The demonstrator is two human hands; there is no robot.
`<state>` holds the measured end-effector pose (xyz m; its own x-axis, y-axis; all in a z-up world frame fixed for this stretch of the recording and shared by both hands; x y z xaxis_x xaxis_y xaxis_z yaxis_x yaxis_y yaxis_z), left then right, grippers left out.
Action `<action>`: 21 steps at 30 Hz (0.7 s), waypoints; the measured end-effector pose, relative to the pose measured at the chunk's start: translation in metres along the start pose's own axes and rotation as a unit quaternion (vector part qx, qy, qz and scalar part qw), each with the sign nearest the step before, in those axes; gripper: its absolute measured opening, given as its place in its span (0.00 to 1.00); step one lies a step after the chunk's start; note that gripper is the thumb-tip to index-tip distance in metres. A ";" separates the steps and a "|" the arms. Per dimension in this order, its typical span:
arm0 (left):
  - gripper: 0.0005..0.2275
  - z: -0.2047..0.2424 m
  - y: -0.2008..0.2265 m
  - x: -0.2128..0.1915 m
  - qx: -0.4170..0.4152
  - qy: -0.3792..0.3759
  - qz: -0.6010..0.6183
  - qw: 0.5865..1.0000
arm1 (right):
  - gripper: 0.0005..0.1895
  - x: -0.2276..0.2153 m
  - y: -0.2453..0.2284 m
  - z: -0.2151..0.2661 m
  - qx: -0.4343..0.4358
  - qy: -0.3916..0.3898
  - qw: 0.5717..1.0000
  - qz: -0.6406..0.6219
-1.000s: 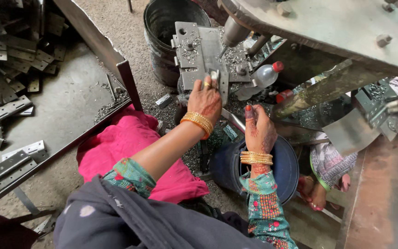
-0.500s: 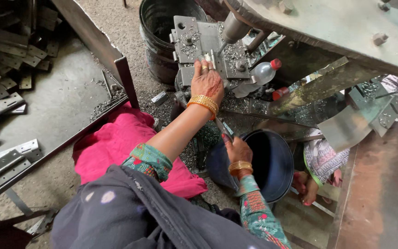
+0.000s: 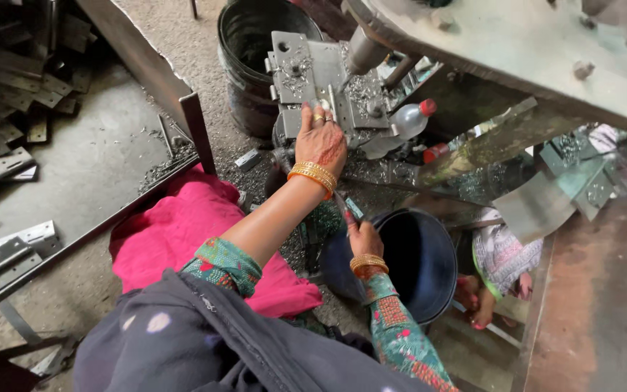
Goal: The person operates a drill press to process metal hinge pieces. They pick up a hinge from a nearby bin, place it into the machine's jig, and pull a lever to activate the drill. After processing, they remove the hinge and place it back into the bin. This cycle is repeated continuously.
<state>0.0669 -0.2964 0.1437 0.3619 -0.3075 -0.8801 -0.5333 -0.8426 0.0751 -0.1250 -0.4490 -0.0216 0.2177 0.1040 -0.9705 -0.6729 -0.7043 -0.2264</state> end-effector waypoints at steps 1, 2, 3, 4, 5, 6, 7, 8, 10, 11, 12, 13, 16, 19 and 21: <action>0.18 -0.003 -0.001 0.000 0.007 -0.005 -0.030 1.000 | 0.40 0.009 0.002 -0.001 0.011 -0.047 0.999 -0.022; 0.18 -0.006 -0.001 0.002 0.020 -0.009 -0.057 0.998 | 0.40 0.016 0.005 0.001 0.026 -0.091 0.995 -0.045; 0.18 -0.008 -0.002 0.011 0.013 -0.047 -0.023 0.999 | 0.41 0.019 0.009 0.001 0.041 -0.135 0.988 -0.067; 0.17 -0.012 -0.005 0.020 0.002 -0.086 0.010 0.996 | 0.40 0.007 0.004 -0.010 0.009 -0.106 0.992 -0.067; 0.16 -0.016 -0.008 0.030 -0.010 -0.125 0.042 0.991 | 0.40 -0.005 -0.002 -0.020 -0.023 -0.077 0.995 -0.068; 0.17 -0.015 -0.008 0.035 -0.019 -0.121 0.037 0.992 | 0.39 -0.014 -0.002 -0.018 -0.049 -0.051 0.995 -0.064; 0.17 -0.014 -0.009 0.041 -0.028 -0.117 0.033 0.992 | 0.36 -0.014 -0.001 -0.012 -0.051 -0.059 0.995 -0.062; 0.17 -0.015 -0.009 0.045 -0.035 -0.109 0.027 0.993 | 0.33 -0.015 -0.001 -0.008 -0.053 -0.063 0.995 -0.062; 0.17 -0.025 -0.010 0.031 -0.029 0.003 -0.020 0.999 | 0.33 -0.012 -0.009 0.000 -0.040 -0.062 0.996 -0.050; 0.18 -0.030 -0.010 0.022 -0.025 0.063 -0.043 0.997 | 0.36 -0.011 -0.012 0.002 -0.025 -0.057 0.997 -0.039; 0.19 -0.032 -0.015 0.023 -0.033 0.074 -0.029 0.996 | 0.39 -0.010 -0.016 0.002 -0.018 -0.057 0.998 -0.026; 0.20 -0.033 -0.019 0.022 -0.041 0.085 -0.015 0.995 | 0.40 -0.006 -0.019 0.001 -0.011 -0.085 0.996 -0.037; 0.20 -0.031 -0.021 0.047 -0.010 -0.028 -0.019 0.999 | 0.41 -0.009 -0.014 0.002 -0.007 -0.113 0.991 -0.064; 0.20 -0.035 -0.026 0.056 -0.012 -0.101 -0.022 0.995 | 0.43 -0.026 -0.004 -0.012 -0.032 -0.073 0.996 -0.049; 0.20 -0.039 -0.033 0.044 -0.028 -0.076 -0.022 0.996 | 0.42 -0.018 0.001 -0.008 -0.019 -0.090 0.995 -0.029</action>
<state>0.1295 -0.2994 0.1210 0.2624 -0.2028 -0.9434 -0.4738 -0.8788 0.0571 -0.1235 -0.4571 -0.0041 0.1230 0.2668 -0.9559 -0.6353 -0.7188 -0.2824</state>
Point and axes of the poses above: each hand's wrist, its own z-axis away from the middle knuckle, its own x-axis out of the palm, y = z × x, the point moved 10 cm from there along -z, towards the middle knuckle, and after that the axes turned 14 degrees about y, right-handed, at the moved point
